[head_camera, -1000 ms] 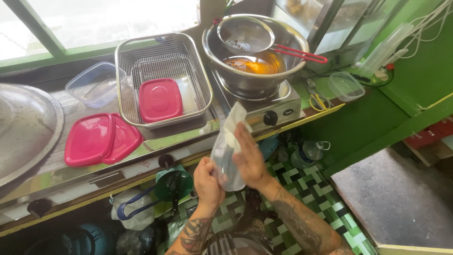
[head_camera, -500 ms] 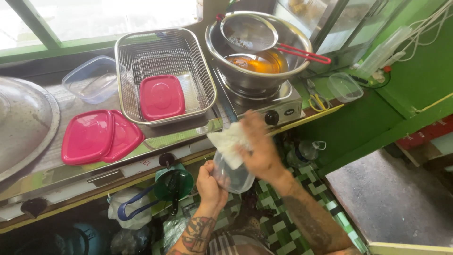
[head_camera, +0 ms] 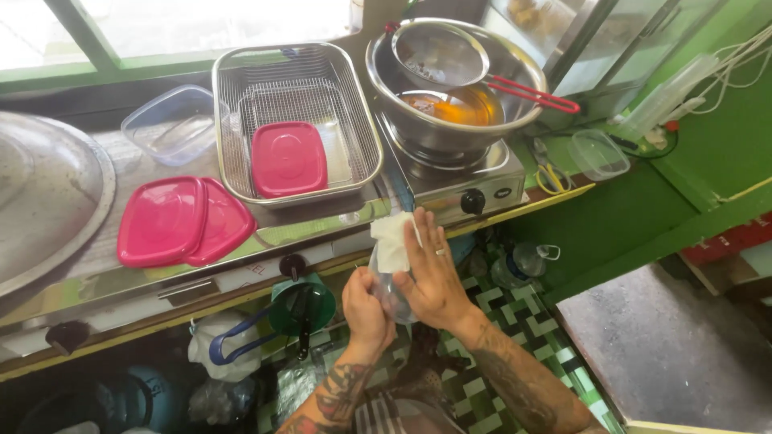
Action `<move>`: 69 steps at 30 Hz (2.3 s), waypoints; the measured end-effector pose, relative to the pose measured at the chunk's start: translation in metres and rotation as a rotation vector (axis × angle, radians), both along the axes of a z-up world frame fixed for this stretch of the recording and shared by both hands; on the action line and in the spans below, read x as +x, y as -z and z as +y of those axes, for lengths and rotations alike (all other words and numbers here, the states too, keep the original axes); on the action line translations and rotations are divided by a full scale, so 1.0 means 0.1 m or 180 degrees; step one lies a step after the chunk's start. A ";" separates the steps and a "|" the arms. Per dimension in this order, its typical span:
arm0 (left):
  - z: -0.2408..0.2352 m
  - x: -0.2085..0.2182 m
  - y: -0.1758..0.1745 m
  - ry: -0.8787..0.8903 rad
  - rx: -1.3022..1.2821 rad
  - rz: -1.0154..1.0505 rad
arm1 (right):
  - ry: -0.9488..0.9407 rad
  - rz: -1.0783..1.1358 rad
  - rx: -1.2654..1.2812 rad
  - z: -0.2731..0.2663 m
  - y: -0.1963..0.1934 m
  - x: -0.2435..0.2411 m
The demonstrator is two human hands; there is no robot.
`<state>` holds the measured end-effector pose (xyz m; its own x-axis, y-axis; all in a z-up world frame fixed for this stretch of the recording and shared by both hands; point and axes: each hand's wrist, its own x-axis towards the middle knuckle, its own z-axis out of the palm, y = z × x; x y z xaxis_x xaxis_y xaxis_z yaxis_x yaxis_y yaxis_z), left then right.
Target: Wiping and drying plastic food containers and lids with a cloth in a kitchen area
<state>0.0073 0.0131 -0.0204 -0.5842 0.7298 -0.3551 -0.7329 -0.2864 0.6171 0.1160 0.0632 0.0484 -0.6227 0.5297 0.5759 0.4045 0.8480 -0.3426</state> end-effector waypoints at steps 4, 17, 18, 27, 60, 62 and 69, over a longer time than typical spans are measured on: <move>-0.12 0.03 -0.16 -0.0022 0.0032 0.0085 | 0.0444 0.0283 0.0106 0.53 0.43 0.17; 0.03 0.25 -0.55 -0.0472 0.0412 -0.0005 | 0.0324 0.1415 -0.1693 -0.82 0.42 0.18; 0.01 0.32 -0.67 -0.0452 0.0443 0.0027 | 0.0134 0.1332 -0.1540 -0.92 0.35 0.21; 0.21 1.09 -1.13 -0.0334 0.0558 0.0774 | 0.0278 0.1256 0.0035 -0.31 -0.14 0.85; 0.41 1.47 -0.07 0.1561 0.2085 -0.1639 | -0.0858 -0.0309 0.0270 0.83 -0.42 1.50; 0.40 1.46 -0.03 0.1471 0.2064 -0.1670 | -0.0900 -0.0218 -0.0018 0.78 -0.35 1.50; 0.47 1.52 0.23 0.1437 0.1546 -0.1584 | -0.1098 -0.0229 -0.0464 0.87 0.02 1.17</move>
<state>0.1590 0.0602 -0.0435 -0.0562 0.9952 -0.0797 -0.9960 -0.0503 0.0736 0.2333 0.1500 0.0461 -0.8148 0.3550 0.4583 0.1312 0.8830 -0.4507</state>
